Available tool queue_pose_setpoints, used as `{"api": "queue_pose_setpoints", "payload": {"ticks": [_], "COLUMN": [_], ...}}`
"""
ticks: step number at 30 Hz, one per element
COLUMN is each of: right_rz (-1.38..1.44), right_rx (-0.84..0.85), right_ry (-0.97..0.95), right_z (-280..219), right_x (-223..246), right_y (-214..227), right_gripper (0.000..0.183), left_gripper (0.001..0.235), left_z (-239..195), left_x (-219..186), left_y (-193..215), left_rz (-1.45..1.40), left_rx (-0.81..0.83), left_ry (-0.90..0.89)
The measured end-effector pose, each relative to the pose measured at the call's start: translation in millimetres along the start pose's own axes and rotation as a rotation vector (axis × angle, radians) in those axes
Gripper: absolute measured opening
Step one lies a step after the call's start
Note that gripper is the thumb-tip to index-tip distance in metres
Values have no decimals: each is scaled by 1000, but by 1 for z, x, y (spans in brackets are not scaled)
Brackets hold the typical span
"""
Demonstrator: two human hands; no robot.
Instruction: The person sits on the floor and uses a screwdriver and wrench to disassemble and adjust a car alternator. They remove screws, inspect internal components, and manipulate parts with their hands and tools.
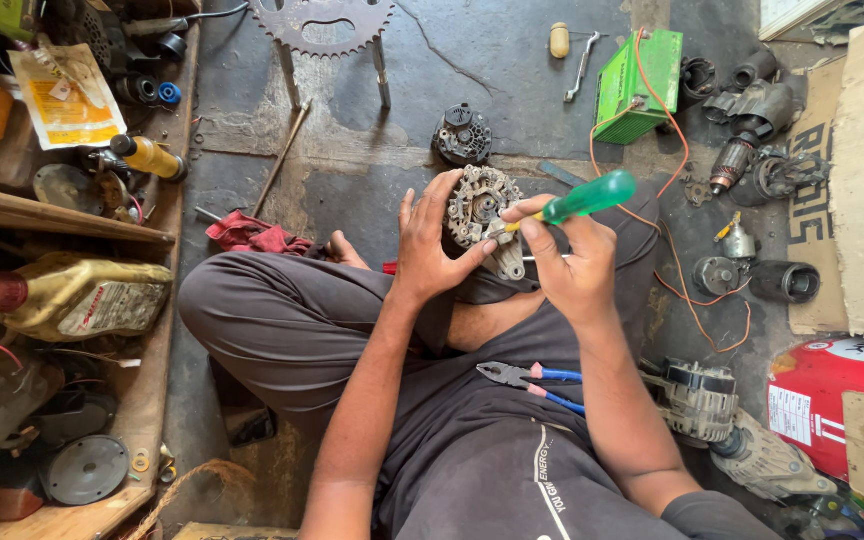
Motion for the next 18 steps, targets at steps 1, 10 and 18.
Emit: {"api": "queue_pose_setpoints", "payload": {"ticks": [1, 10, 18], "right_rz": [-14, 209, 418], "right_rx": [55, -14, 140], "right_ry": [31, -109, -304], "right_z": [1, 6, -3], "right_x": [3, -25, -30], "right_y": [-1, -7, -13], "right_gripper": [11, 22, 24], "left_gripper": [96, 105, 107], "left_z": [0, 0, -1], "left_x": [1, 3, 6], "left_y": [0, -2, -2], "left_rz": [-2, 11, 11], "left_rx": [-1, -9, -2], "left_ry": [1, -13, 18]}}
Point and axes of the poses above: each hand's wrist, its own z-axis towards the middle knuckle, its own y-axis out of the back of the hand, x = y × z, the point moved 8 cm from there along z, towards the middle knuckle, and after that the axes turned 8 degrees about -z, right-handed, at the moved point
